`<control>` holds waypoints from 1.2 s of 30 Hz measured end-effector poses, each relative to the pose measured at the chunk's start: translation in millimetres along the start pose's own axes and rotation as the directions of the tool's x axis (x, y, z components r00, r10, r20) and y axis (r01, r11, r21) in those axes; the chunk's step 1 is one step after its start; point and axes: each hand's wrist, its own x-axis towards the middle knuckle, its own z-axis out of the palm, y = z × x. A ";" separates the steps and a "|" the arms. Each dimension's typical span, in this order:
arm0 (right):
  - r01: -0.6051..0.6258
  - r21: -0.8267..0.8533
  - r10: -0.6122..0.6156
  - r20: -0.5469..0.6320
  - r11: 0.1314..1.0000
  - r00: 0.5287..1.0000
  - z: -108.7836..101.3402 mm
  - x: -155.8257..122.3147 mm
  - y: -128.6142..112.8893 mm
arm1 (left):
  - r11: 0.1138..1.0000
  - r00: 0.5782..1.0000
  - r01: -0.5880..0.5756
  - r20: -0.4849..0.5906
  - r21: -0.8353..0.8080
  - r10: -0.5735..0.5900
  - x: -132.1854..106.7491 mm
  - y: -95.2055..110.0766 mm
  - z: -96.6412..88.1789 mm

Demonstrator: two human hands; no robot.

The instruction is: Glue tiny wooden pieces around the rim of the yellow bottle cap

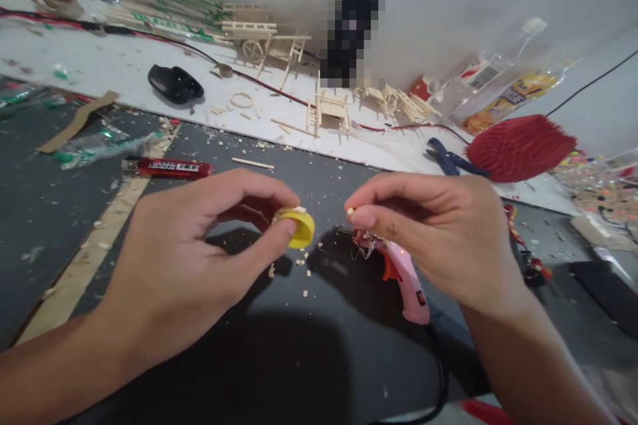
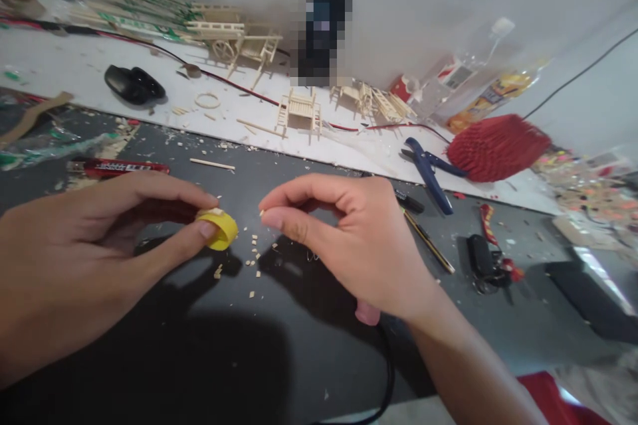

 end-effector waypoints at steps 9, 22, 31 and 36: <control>0.024 0.010 -0.024 0.065 1.000 0.998 15.9 -16.2 -14.0 | 0.933 0.943 -0.326 -0.013 0.152 0.332 -6.5 3.9 1.6; 0.057 0.021 -0.058 0.021 0.998 0.998 24.3 -22.3 -14.1 | 0.872 0.899 -0.434 0.037 0.225 0.437 -9.7 2.4 -5.0; 0.045 0.042 -0.045 0.003 0.998 0.999 26.8 -25.0 -14.2 | 0.863 0.893 -0.448 0.070 0.233 0.445 -11.6 1.5 -5.8; -0.003 0.084 0.001 0.015 0.997 1.000 24.3 -23.9 -15.4 | 0.863 0.888 -0.455 0.037 0.221 0.459 -8.0 4.2 -6.3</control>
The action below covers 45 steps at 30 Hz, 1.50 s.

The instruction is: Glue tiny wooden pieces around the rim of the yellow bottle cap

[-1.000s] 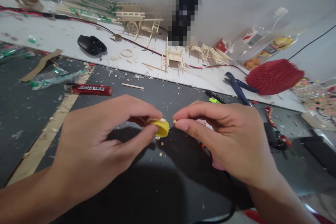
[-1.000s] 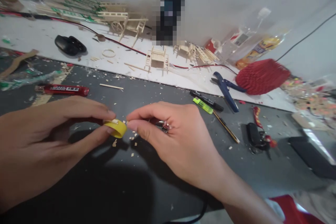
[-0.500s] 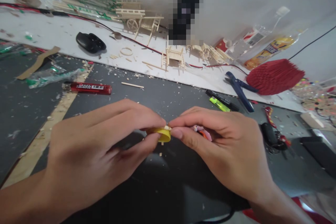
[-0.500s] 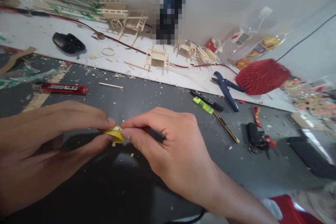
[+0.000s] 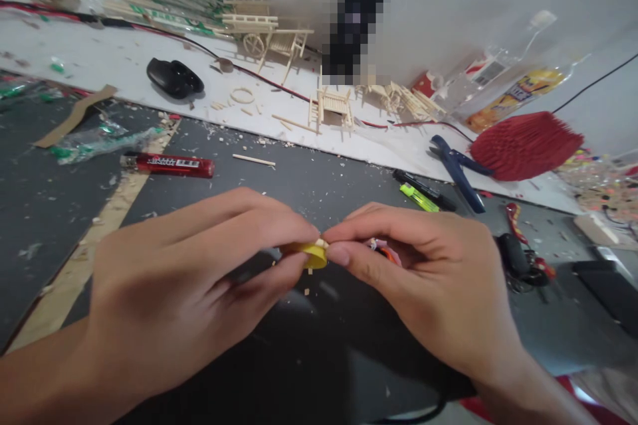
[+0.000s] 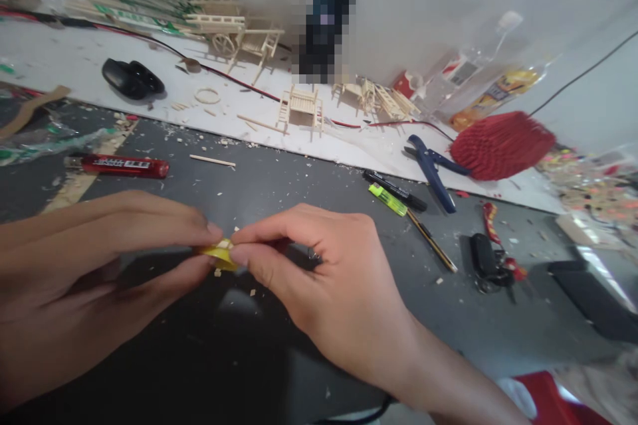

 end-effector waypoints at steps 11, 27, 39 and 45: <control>-0.077 0.125 0.069 0.065 0.989 0.995 -1.4 3.6 -2.6 | 0.997 0.999 -0.020 -0.029 0.078 0.022 0.2 -1.8 4.9; 0.014 -0.002 -0.014 0.009 1.000 1.000 3.6 1.6 -0.9 | 0.996 0.997 -0.070 0.046 0.057 0.067 -8.7 -6.2 0.0; 0.076 -0.011 -0.076 -0.011 0.997 0.997 7.2 1.2 -0.9 | 0.996 0.994 -0.082 0.072 0.025 0.080 -10.2 -7.0 0.9; 0.036 0.008 -0.036 -0.010 0.999 0.999 8.6 0.5 -2.5 | 0.997 0.996 -0.069 0.065 0.031 0.066 -10.4 -4.7 2.2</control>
